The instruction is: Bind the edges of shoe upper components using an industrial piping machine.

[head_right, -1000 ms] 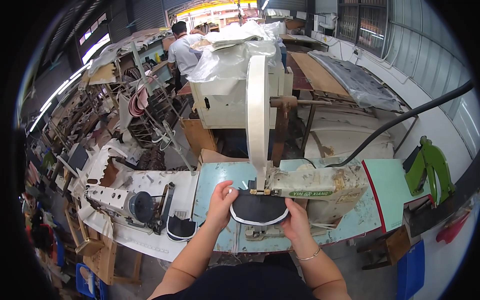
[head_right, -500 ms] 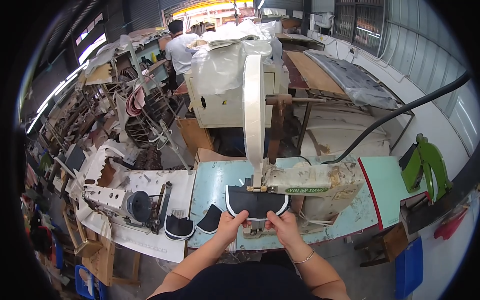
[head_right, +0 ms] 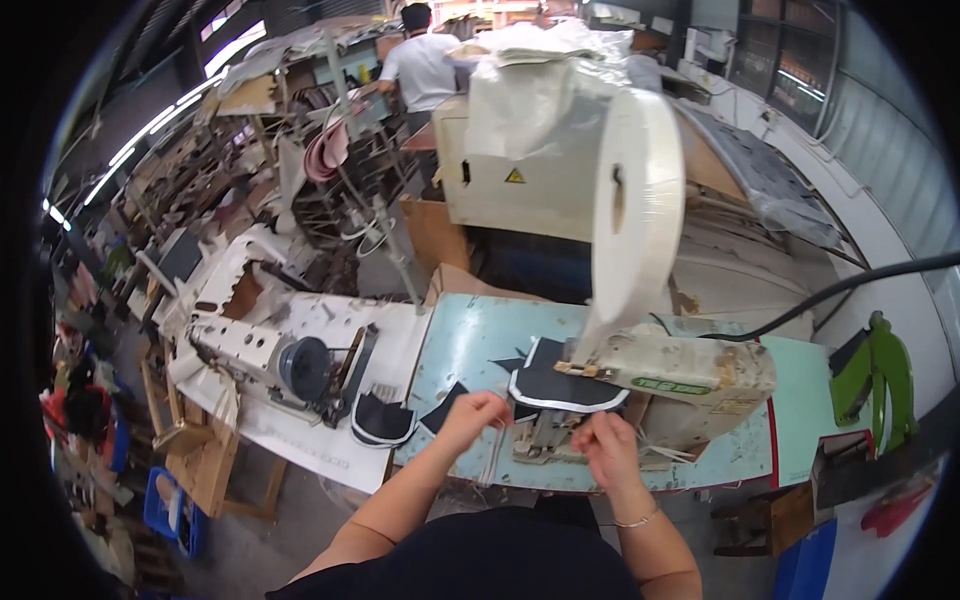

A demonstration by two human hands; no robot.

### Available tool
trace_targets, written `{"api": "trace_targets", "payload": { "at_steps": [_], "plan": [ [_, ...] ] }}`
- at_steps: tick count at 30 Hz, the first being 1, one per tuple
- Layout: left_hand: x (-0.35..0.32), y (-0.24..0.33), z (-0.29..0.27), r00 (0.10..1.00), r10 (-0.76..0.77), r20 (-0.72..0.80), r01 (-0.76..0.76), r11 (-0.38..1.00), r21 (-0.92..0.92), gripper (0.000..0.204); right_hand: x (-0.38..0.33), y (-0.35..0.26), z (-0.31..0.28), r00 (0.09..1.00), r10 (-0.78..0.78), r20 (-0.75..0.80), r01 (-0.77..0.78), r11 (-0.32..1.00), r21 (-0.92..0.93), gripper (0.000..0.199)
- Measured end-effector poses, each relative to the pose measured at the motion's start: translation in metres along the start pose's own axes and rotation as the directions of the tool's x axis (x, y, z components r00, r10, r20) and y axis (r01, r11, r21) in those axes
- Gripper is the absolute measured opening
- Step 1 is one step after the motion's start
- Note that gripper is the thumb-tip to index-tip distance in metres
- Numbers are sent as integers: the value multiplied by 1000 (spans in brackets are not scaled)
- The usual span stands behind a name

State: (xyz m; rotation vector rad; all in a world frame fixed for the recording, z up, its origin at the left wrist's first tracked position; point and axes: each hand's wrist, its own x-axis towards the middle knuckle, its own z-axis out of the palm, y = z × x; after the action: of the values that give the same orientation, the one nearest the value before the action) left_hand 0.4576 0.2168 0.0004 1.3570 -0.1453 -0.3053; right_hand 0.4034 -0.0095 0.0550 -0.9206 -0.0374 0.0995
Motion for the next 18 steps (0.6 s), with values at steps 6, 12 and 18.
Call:
{"api": "trace_targets", "payload": {
  "at_steps": [6, 12, 18],
  "plan": [
    [-5, -116, -97, 797, 358, -486, 310, 449, 838, 51, -21, 35, -7, 953, 303, 24, -302, 953, -24, 19],
    [-8, -74, -76, 916, 214, -338, 235, 397, 887, 61, -25, 36, 4, 931, 365, 6, -317, 816, -483, 19],
    [-63, 93, -3, 798, 229, 557, -557, 633, 538, 66, -35, 11, 36, 942, 309, 133, -196, 826, -529, 38]
  ]
}}
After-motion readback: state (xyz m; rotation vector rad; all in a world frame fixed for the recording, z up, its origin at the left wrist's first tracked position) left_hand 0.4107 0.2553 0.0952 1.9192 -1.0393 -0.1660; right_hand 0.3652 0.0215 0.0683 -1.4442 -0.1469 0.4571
